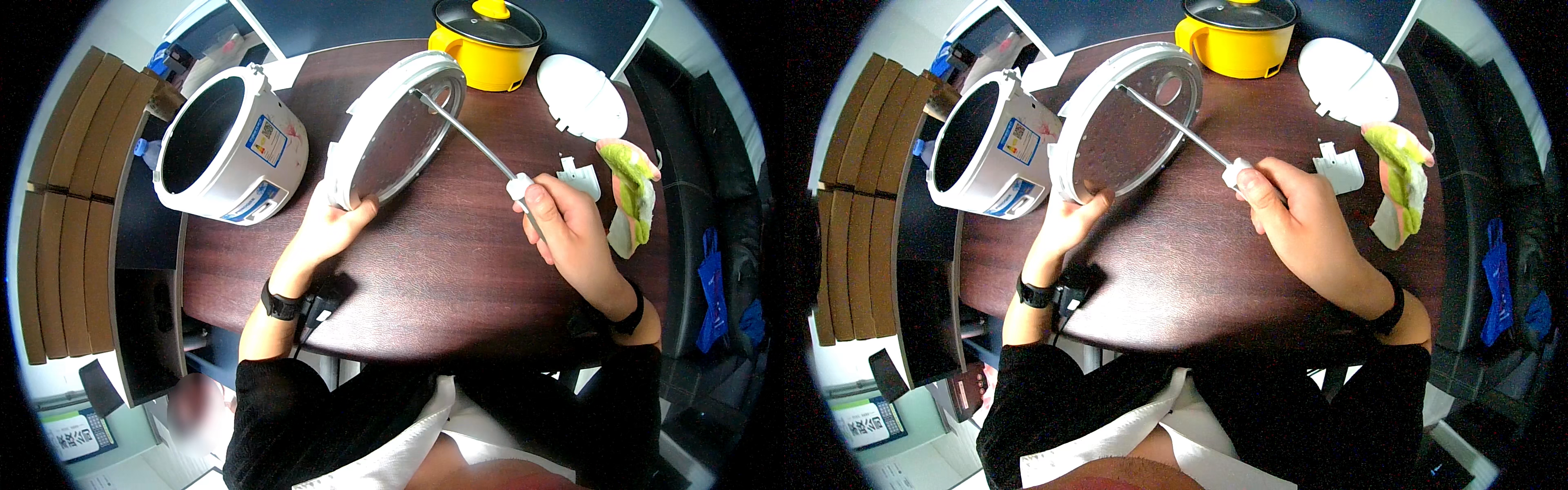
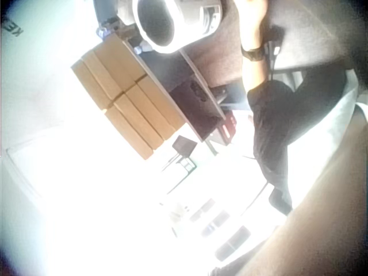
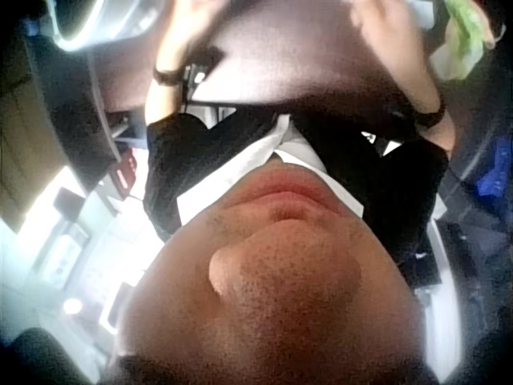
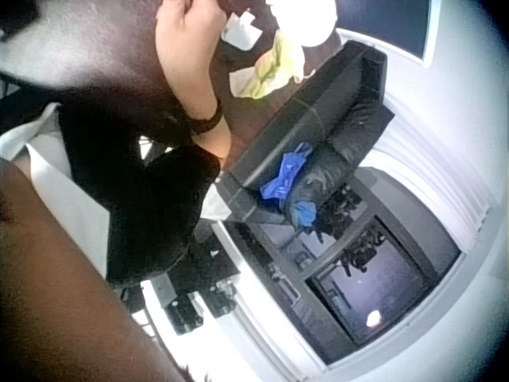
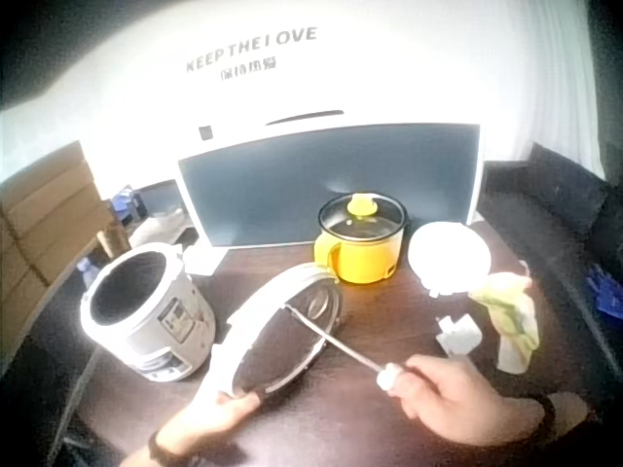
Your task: The person uses a screwdriver to remove screws from a transparent plastic lid of a rice cooker. They repeatedly loosen and remove screws, placing them on the table, while holding the lid steady with the other hand.
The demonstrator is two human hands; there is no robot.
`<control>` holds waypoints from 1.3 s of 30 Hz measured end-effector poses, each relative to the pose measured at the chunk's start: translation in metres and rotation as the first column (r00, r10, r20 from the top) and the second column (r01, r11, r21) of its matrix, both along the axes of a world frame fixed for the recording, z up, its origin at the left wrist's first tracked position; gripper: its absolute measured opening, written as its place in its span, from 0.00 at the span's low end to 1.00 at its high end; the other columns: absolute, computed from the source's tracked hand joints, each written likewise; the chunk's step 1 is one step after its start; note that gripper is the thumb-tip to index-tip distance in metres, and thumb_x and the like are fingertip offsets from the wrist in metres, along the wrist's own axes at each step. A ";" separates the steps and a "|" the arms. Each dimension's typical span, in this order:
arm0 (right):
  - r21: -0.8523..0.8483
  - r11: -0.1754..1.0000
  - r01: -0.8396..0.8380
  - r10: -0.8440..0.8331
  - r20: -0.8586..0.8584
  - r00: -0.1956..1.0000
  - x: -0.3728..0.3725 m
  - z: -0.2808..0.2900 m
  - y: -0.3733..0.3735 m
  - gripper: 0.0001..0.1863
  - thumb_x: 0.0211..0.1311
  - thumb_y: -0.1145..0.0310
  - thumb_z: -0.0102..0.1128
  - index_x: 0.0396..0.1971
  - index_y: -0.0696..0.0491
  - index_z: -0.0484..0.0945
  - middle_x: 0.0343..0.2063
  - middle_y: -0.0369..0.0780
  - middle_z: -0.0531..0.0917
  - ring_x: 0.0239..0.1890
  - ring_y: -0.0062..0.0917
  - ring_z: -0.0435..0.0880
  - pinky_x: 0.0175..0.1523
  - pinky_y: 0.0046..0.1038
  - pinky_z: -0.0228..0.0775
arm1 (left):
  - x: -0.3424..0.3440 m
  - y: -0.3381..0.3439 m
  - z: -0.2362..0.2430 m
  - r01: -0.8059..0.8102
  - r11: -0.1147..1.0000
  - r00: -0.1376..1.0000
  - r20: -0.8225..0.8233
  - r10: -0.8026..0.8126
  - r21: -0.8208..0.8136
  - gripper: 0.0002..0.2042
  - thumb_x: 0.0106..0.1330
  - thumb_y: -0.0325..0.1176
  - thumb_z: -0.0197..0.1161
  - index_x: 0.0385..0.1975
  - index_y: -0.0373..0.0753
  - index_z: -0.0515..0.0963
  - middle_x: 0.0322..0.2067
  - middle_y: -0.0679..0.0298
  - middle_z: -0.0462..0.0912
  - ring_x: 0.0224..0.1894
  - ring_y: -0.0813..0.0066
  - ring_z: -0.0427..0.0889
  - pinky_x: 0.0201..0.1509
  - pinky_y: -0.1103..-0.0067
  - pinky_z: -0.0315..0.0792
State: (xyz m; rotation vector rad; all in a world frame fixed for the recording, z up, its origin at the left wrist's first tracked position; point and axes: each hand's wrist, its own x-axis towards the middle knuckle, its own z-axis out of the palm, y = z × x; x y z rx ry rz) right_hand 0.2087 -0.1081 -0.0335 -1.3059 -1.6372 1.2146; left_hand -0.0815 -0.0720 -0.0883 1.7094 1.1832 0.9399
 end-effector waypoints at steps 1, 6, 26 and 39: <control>-0.031 0.999 -0.008 0.007 -0.024 1.000 0.000 0.000 0.000 0.20 0.68 0.57 0.46 0.26 0.59 0.73 0.12 0.33 0.71 0.15 0.13 0.67 0.22 0.19 0.58 | 0.000 0.000 0.000 -0.001 1.000 1.000 0.014 0.001 0.014 0.14 0.53 0.24 0.59 0.41 0.31 0.71 0.28 0.66 0.75 0.32 0.80 0.72 0.37 0.81 0.69; -0.109 0.994 -0.023 0.012 -0.102 0.995 -0.003 0.000 -0.001 0.19 0.69 0.56 0.44 0.28 0.57 0.72 0.12 0.31 0.70 0.12 0.10 0.64 0.18 0.16 0.55 | 0.001 0.001 0.000 -0.006 1.000 1.000 0.026 0.006 0.015 0.14 0.53 0.25 0.59 0.40 0.30 0.72 0.28 0.66 0.75 0.32 0.80 0.72 0.37 0.81 0.69; 0.238 0.971 0.037 -0.073 0.143 0.987 -0.004 -0.014 -0.001 0.16 0.67 0.61 0.47 0.25 0.59 0.71 0.11 0.35 0.70 0.14 0.21 0.71 0.21 0.26 0.61 | 0.003 -0.001 0.000 0.007 1.000 1.000 0.030 -0.007 -0.003 0.14 0.54 0.24 0.59 0.41 0.32 0.72 0.30 0.67 0.75 0.33 0.81 0.72 0.39 0.81 0.69; -0.014 0.996 -0.092 0.093 0.045 0.995 -0.008 -0.015 0.006 0.15 0.68 0.60 0.46 0.27 0.56 0.67 0.15 0.38 0.72 0.13 0.25 0.71 0.21 0.24 0.62 | 0.002 0.000 -0.009 0.061 0.997 0.986 0.152 -0.067 0.042 0.16 0.54 0.23 0.59 0.45 0.32 0.70 0.33 0.67 0.75 0.36 0.81 0.72 0.42 0.81 0.69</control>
